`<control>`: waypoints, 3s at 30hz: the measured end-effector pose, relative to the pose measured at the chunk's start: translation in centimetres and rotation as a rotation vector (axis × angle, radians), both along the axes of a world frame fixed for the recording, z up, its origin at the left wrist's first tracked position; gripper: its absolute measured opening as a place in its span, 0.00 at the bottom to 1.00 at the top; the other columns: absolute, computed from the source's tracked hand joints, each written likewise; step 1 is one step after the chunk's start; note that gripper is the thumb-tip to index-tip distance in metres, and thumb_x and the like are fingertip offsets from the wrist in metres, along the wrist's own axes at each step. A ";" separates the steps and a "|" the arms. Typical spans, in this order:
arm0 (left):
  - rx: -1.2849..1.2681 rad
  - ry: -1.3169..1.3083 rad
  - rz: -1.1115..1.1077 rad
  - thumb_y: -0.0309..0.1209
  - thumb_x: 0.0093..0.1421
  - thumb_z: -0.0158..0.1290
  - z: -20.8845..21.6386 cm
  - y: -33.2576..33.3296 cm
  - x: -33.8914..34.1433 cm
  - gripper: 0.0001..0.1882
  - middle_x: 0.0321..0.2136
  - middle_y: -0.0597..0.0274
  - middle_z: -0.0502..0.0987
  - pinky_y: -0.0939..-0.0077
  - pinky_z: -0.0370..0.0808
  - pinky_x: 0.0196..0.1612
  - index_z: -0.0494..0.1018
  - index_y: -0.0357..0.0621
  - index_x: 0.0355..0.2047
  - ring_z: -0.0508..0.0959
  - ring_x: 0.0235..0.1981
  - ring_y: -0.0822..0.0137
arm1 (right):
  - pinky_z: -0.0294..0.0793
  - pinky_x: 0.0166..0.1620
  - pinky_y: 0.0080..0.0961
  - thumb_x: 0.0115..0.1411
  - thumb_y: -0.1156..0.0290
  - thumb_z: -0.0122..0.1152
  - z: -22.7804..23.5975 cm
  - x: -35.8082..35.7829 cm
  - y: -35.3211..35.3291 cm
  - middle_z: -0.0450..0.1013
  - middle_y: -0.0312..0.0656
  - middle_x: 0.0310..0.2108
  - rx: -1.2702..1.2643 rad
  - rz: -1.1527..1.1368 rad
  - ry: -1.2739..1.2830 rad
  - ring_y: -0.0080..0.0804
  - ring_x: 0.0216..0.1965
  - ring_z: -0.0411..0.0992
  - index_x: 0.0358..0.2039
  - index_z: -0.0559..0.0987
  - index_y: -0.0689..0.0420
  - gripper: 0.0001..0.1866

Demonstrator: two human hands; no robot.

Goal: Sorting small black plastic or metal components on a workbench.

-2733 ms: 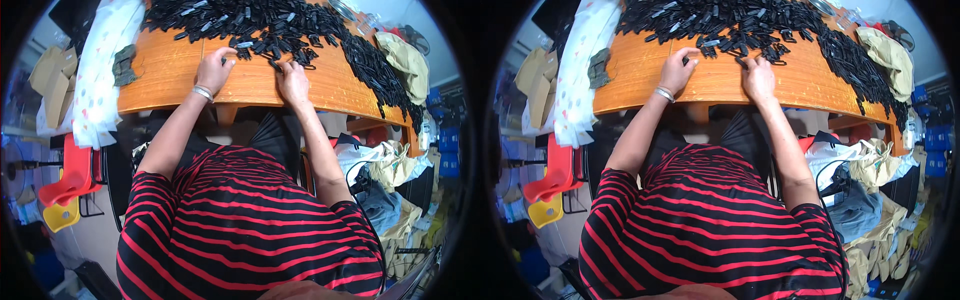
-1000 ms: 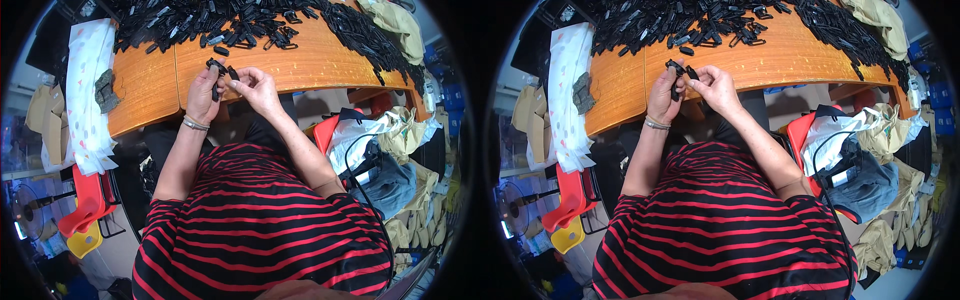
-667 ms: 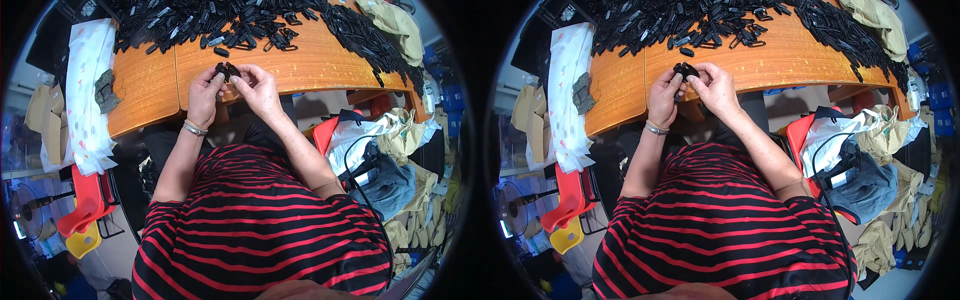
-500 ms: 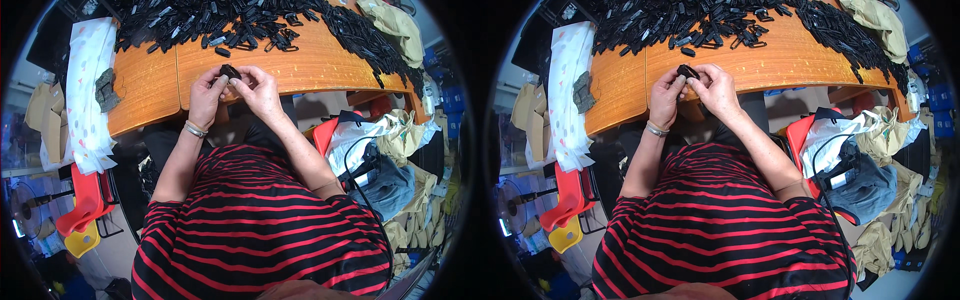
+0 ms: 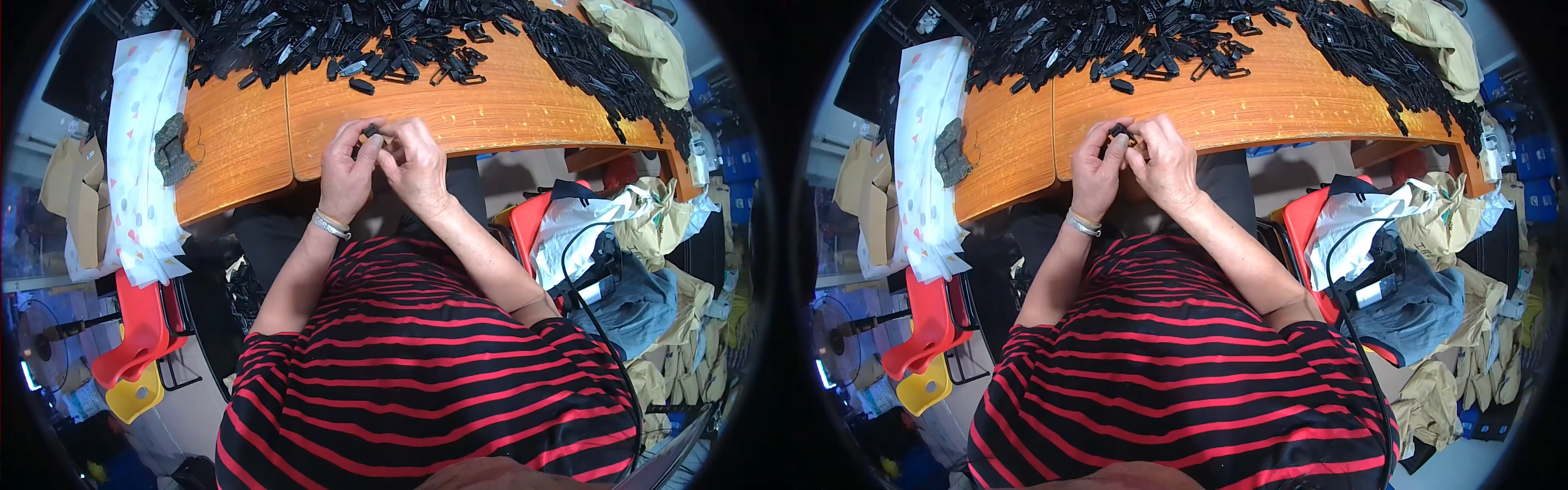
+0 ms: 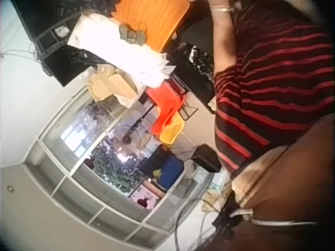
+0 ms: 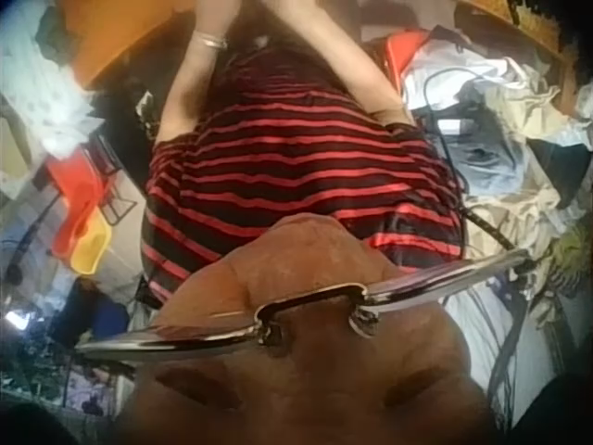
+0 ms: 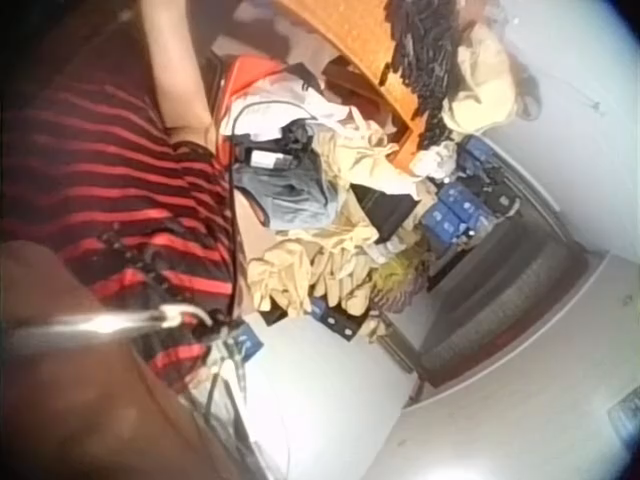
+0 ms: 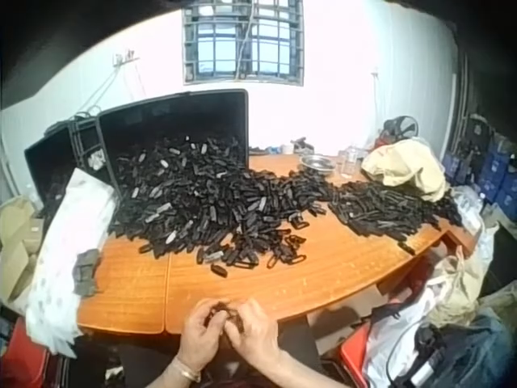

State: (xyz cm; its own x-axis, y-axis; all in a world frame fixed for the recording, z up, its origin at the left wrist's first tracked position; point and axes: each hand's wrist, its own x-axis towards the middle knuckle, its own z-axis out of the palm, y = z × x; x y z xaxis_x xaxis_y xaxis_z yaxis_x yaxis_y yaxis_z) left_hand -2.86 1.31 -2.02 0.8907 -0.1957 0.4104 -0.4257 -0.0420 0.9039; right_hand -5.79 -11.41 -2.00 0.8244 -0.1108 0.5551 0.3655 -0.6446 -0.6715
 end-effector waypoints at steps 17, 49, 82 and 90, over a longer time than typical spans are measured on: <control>-0.057 0.575 -0.288 0.40 0.68 0.41 2.3 6.8 -1.7 0.16 0.21 0.73 0.72 0.90 0.57 0.18 0.72 0.42 0.33 0.63 0.16 0.84 | 0.67 0.27 0.21 0.51 0.69 0.67 0.2 -1.5 4.0 0.61 0.34 0.23 0.291 0.510 0.237 0.22 0.22 0.62 0.49 0.68 0.57 0.25; 0.996 0.258 0.257 0.55 0.50 0.56 1.3 -1.2 13.3 0.26 0.37 0.52 0.79 0.61 0.73 0.44 0.79 0.47 0.37 0.78 0.41 0.52 | 0.72 0.38 0.41 0.54 0.67 0.62 -1.8 9.2 -14.9 0.72 0.45 0.37 -0.507 -0.386 0.058 0.49 0.37 0.72 0.36 0.75 0.53 0.10; 0.463 0.266 0.009 0.37 0.54 0.60 -1.6 1.4 13.0 0.11 0.20 0.72 0.72 0.82 0.66 0.27 0.74 0.44 0.26 0.69 0.23 0.78 | 0.73 0.37 0.38 0.55 0.63 0.61 -2.3 9.3 -14.9 0.73 0.41 0.37 -0.546 -0.376 0.017 0.45 0.36 0.74 0.37 0.78 0.50 0.10; 0.194 0.314 -0.284 0.34 0.56 0.59 -1.0 3.0 12.0 0.07 0.26 0.70 0.75 0.83 0.68 0.41 0.74 0.46 0.28 0.73 0.32 0.78 | 0.73 0.37 0.39 0.55 0.62 0.61 -1.9 9.2 -15.1 0.73 0.41 0.38 -0.574 -0.419 0.068 0.46 0.36 0.74 0.38 0.77 0.50 0.11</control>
